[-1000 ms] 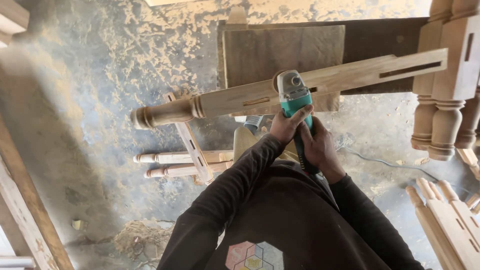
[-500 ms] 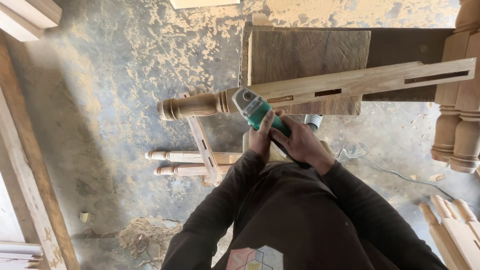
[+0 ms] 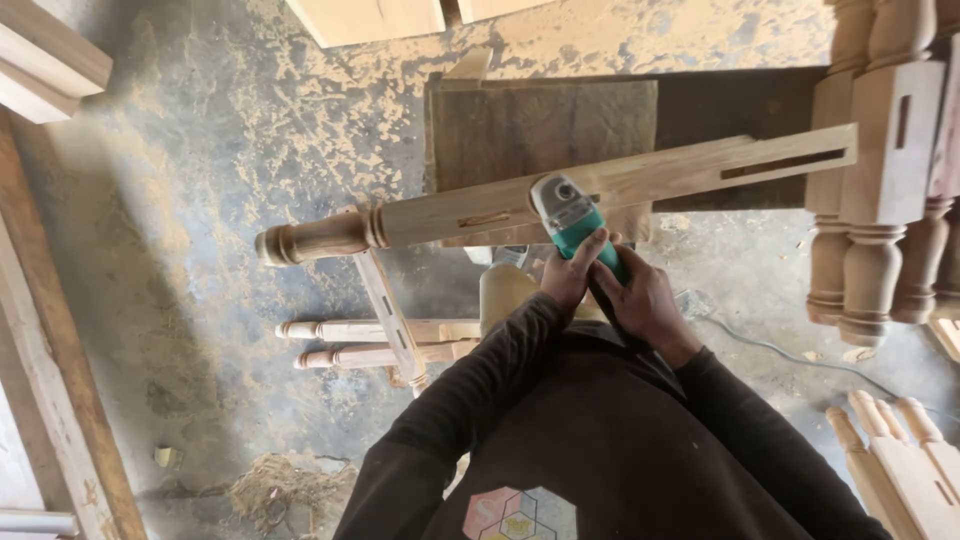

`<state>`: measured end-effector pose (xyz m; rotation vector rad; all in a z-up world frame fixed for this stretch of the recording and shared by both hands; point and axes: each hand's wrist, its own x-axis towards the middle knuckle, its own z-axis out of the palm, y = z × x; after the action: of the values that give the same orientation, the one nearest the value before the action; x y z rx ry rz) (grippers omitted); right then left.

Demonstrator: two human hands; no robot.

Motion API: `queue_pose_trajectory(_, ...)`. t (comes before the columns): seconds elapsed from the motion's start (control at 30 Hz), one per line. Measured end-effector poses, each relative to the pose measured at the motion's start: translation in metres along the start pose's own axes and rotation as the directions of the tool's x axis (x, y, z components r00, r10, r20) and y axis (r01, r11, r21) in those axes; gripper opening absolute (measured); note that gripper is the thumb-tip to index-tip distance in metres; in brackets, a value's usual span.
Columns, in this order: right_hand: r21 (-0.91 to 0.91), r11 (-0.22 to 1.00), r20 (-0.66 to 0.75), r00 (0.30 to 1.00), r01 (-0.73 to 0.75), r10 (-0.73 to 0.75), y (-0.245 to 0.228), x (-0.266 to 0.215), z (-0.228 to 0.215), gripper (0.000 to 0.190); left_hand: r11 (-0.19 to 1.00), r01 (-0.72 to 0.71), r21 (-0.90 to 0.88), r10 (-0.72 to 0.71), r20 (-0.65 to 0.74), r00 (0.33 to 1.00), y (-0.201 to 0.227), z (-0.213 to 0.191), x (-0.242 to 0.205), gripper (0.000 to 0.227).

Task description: The person uses a handheld angle grinder to smooth and shape a long, cylindrical wooden piece, likely a baluster or newel post. They hold the wood steady with one hand while operating the grinder with the other, moving the tool along the length of the wood to refine its surface.

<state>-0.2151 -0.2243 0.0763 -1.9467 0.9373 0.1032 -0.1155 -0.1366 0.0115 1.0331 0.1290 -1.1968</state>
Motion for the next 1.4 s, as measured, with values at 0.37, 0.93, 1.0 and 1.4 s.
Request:
queue_pose_trajectory(0.37,-0.051,0.998,-0.092,0.994,0.047,-0.051,-0.006,-0.009,0.028,0.040,0.992,-0.031,0.120,0.028,0.031,0.999,0.003,-0.024,-0.004,0.047)
queue_pose_trajectory(0.93,-0.042,0.997,0.174,0.983,0.063,-0.055,-0.083,-0.023,0.117,0.048,0.974,-0.209,-0.088,0.192,-0.170,0.967,0.032,-0.126,-0.065,0.046)
queue_pose_trajectory(1.0,-0.021,0.999,0.057,0.998,0.032,-0.031,-0.058,-0.029,0.114,0.045,0.984,-0.177,-0.030,0.174,-0.072,0.982,0.012,-0.116,-0.053,0.047)
queue_pose_trajectory(1.4,0.074,0.995,-0.255,0.964,-0.063,0.080,-0.037,-0.050,0.099,0.039,0.908,-0.050,0.416,0.019,0.077,0.997,0.002,-0.079,-0.035,0.060)
